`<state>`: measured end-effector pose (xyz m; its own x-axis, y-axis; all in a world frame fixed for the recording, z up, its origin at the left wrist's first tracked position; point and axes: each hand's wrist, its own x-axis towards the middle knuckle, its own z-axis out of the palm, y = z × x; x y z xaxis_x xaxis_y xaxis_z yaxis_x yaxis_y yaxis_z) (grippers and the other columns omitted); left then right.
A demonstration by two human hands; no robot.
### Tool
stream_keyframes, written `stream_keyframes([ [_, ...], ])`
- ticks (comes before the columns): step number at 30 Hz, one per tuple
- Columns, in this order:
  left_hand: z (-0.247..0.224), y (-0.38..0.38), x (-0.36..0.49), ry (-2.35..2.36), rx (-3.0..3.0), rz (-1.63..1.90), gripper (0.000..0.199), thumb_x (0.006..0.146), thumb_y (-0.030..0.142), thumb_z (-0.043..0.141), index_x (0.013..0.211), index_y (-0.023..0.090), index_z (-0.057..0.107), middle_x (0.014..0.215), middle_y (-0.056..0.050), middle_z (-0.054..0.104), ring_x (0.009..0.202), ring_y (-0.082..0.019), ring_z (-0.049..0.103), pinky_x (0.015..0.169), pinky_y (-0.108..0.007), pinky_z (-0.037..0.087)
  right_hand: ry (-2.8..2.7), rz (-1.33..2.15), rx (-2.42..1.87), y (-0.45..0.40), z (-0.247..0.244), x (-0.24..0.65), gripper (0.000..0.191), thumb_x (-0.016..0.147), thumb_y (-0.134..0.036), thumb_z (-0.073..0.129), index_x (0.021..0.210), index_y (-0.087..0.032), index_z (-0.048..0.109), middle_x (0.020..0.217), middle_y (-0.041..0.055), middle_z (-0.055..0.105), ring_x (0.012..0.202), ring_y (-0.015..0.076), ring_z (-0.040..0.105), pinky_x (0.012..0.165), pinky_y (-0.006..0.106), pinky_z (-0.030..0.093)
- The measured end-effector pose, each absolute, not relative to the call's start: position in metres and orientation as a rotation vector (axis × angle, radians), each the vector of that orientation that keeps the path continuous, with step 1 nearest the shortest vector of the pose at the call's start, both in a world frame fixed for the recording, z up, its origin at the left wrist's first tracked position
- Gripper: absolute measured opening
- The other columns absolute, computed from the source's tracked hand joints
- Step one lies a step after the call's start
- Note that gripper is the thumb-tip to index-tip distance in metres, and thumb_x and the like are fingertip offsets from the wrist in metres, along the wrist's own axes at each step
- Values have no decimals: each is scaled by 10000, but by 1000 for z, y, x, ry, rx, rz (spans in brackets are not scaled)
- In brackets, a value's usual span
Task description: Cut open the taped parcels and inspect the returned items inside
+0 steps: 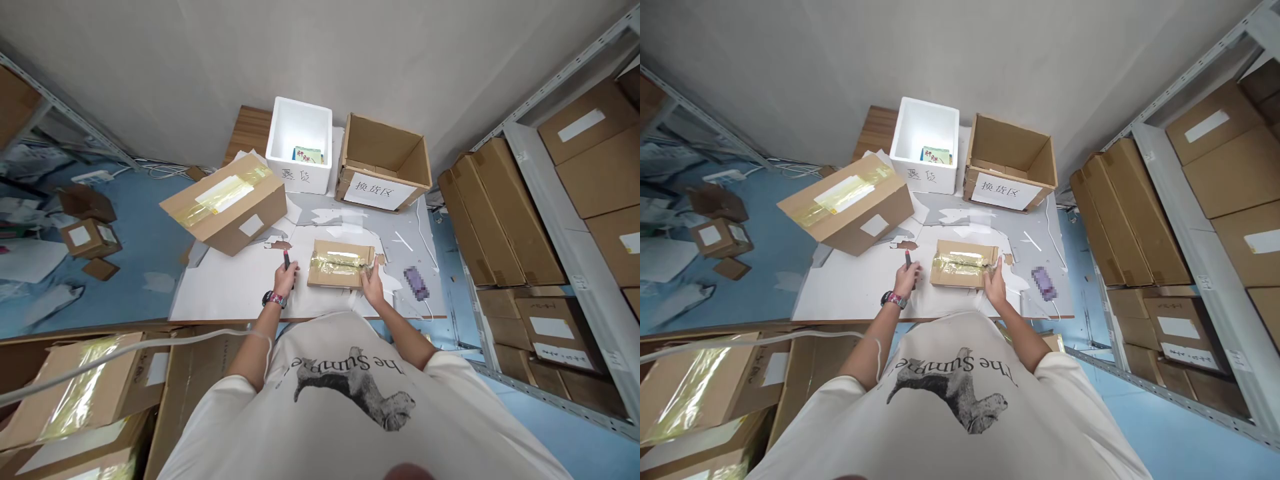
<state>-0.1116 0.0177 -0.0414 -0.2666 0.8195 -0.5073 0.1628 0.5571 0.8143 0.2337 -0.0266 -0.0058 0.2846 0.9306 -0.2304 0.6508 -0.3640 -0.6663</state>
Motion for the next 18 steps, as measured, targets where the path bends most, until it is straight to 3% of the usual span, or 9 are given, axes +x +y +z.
stream_keyframes([
  [3, -30, 37, -87, 1575, 821, 869, 624, 925, 782, 688, 1031, 169, 737, 975, -152, 802, 949, -268, 740, 786, -339, 594, -1225, 941, -2045, -9, -7, 248, 887, 1073, -705, 525, 1749, -132, 555, 1614, 229, 735, 1497, 364, 688, 1255, 455, 543],
  [6, -15, 53, -72, 1649, 970, 742, 595, 872, 792, 763, 948, 203, 765, 978, -137, 831, 1003, -314, 758, 843, -369, 573, -1060, 1129, -1984, 14, 1, 254, 853, 1097, -821, 438, 1582, -181, 723, 1553, 193, 780, 1435, 350, 723, 1244, 480, 566],
  [9, -3, 60, -68, 1738, 1107, 644, 484, 876, 712, 797, 953, 234, 784, 1075, -136, 862, 1098, -362, 778, 923, -403, 567, -890, 1333, -1966, 27, 8, 246, 828, 1109, -850, 397, 1548, -238, 741, 1592, 141, 765, 1421, 331, 739, 1247, 506, 584],
  [14, 2, 42, -75, 1640, 1121, 821, 402, 821, 594, 883, 954, 252, 719, 1102, -127, 861, 1148, -361, 784, 1017, -433, 588, -883, 1228, -1840, 11, 4, 221, 728, 1069, -780, 537, 1592, -292, 674, 1691, 94, 701, 1600, 270, 622, 1402, 485, 434],
  [18, -6, 20, -84, 1465, 974, 1112, 514, 846, 661, 866, 861, 269, 534, 1084, -121, 831, 1154, -306, 772, 998, -397, 611, -736, 1194, -1616, -7, 0, 208, 793, 1043, -859, 452, 1560, -296, 665, 1606, 97, 756, 1533, 265, 691, 1278, 480, 583],
])
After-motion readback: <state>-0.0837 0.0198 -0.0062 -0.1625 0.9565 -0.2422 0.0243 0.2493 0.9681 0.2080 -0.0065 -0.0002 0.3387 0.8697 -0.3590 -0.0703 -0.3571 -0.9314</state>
